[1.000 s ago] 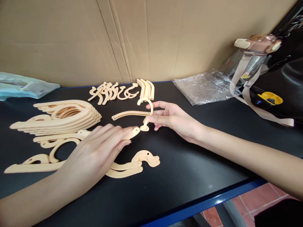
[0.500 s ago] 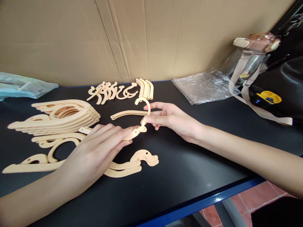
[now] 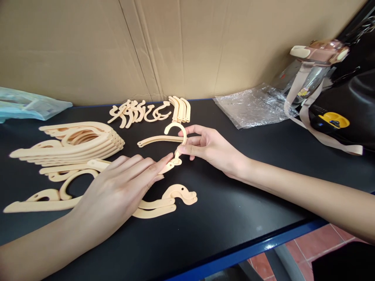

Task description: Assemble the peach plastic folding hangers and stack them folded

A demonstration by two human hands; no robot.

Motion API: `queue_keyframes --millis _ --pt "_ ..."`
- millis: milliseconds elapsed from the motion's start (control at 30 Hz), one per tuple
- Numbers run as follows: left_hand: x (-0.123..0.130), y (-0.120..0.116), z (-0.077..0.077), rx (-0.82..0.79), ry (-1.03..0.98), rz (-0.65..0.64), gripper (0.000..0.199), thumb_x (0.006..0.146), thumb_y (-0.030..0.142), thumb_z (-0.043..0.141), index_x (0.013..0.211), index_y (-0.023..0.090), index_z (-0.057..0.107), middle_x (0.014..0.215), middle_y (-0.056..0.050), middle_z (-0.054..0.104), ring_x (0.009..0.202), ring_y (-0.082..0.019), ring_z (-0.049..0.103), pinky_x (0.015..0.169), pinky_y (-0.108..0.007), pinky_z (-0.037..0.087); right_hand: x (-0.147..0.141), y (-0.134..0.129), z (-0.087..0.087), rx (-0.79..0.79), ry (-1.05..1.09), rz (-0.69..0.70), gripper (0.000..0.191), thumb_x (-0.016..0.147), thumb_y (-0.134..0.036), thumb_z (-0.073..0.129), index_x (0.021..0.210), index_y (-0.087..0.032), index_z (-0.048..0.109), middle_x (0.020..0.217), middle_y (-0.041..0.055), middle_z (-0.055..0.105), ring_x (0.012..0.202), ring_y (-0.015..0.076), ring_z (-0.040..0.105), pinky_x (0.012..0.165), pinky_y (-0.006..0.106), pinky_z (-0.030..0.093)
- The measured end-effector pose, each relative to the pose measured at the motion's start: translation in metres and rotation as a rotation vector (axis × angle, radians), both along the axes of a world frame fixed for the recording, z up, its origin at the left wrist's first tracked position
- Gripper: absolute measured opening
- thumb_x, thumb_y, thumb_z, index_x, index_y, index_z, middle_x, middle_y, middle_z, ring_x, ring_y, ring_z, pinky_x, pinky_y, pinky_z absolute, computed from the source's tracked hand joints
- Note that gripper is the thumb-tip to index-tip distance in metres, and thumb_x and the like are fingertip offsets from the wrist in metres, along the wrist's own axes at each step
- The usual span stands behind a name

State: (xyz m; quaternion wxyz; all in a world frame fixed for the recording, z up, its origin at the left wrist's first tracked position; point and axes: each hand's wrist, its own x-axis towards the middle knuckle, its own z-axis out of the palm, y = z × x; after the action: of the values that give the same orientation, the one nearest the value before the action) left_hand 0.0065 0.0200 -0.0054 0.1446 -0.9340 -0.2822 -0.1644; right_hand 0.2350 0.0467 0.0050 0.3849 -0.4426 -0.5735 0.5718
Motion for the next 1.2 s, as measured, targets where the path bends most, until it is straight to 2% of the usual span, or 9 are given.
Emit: queue_keyframes --millis 467,600,700,800,900,967,1067,1133,1200 --pt "0.001 0.0 -0.001 0.045 0.026 -0.003 0.042 0.091 -0.004 0.045 0.13 0.003 0.058 0.078 -0.003 0.064 0.068 -0.021 0.056 0.061 -0.035 0.039 -0.006 -0.011 0.003 0.163 -0.089 -0.015 0.039 0.079 -0.039 0.081 0.094 -0.024 0.049 0.076 -0.0028 0.068 0.075 0.0169 0.065 0.077 0.033 0.05" --pt "0.002 -0.002 0.002 0.065 -0.023 0.028 0.035 0.094 0.002 0.049 0.128 0.005 0.058 0.075 -0.002 0.063 0.066 -0.022 0.058 0.059 -0.035 0.041 -0.003 -0.012 0.005 0.293 -0.142 0.014 0.029 0.086 -0.041 0.074 0.093 -0.023 0.052 0.079 -0.0017 0.068 0.078 0.0164 0.065 0.081 0.032 0.05" --pt "0.001 -0.006 0.013 0.011 -0.185 0.101 0.029 0.1 0.012 0.048 0.127 0.011 0.056 0.088 -0.004 0.07 0.073 -0.021 0.065 0.06 -0.034 0.047 0.002 -0.008 0.003 0.483 -0.274 0.0 0.021 0.097 -0.042 0.06 0.107 -0.023 0.058 0.098 0.003 0.072 0.091 0.0189 0.067 0.087 0.034 0.051" --pt "-0.001 -0.011 0.026 -0.269 -0.365 0.194 0.027 0.101 0.022 0.047 0.128 0.019 0.053 0.1 -0.004 0.073 0.076 -0.019 0.072 0.055 -0.027 0.052 0.008 0.002 -0.001 0.737 -0.569 0.076 0.026 0.099 -0.034 0.056 0.122 -0.023 0.062 0.125 0.0075 0.069 0.115 0.0238 0.062 0.099 0.041 0.047" --pt "-0.004 -0.014 0.031 -0.651 -0.545 0.166 0.029 0.099 0.021 0.049 0.127 0.026 0.052 0.095 -0.001 0.072 0.064 -0.014 0.07 0.042 -0.018 0.051 0.012 0.009 -0.002 0.876 -0.791 0.219 0.028 0.101 -0.031 0.052 0.124 -0.023 0.065 0.138 0.0078 0.064 0.126 0.0264 0.056 0.105 0.046 0.042" --pt "-0.008 -0.014 0.03 -0.866 -0.667 0.111 0.033 0.098 0.019 0.049 0.129 0.03 0.05 0.096 0.0 0.07 0.055 -0.01 0.065 0.034 -0.013 0.046 0.014 0.011 -0.002 0.933 -0.878 0.203 0.025 0.102 -0.032 0.051 0.115 -0.021 0.069 0.127 0.0088 0.07 0.115 0.0259 0.062 0.098 0.045 0.044" --pt "-0.015 -0.013 0.022 -1.161 -0.746 0.097 0.039 0.099 0.021 0.049 0.135 0.034 0.045 0.096 0.001 0.067 0.054 -0.009 0.063 0.032 -0.013 0.046 0.016 0.01 -0.001 0.999 -0.967 0.068 0.023 0.1 -0.034 0.054 0.102 -0.016 0.07 0.099 0.0091 0.074 0.092 0.0241 0.064 0.086 0.042 0.046" --pt "-0.018 -0.011 0.019 -1.325 -0.76 0.131 0.04 0.101 0.026 0.048 0.139 0.033 0.041 0.093 0.001 0.066 0.057 -0.011 0.064 0.035 -0.015 0.05 0.016 0.01 -0.003 1.009 -0.999 0.031 0.03 0.098 -0.039 0.058 0.109 -0.013 0.07 0.099 0.0105 0.072 0.09 0.025 0.062 0.084 0.042 0.047" --pt "-0.019 -0.008 0.019 -1.392 -0.757 0.154 0.035 0.105 0.032 0.042 0.139 0.03 0.042 0.083 0.002 0.064 0.051 -0.01 0.061 0.036 -0.018 0.052 0.016 0.009 -0.005 0.996 -1.015 0.068 0.039 0.096 -0.043 0.059 0.119 -0.013 0.068 0.107 0.0126 0.069 0.096 0.0264 0.06 0.086 0.043 0.048"
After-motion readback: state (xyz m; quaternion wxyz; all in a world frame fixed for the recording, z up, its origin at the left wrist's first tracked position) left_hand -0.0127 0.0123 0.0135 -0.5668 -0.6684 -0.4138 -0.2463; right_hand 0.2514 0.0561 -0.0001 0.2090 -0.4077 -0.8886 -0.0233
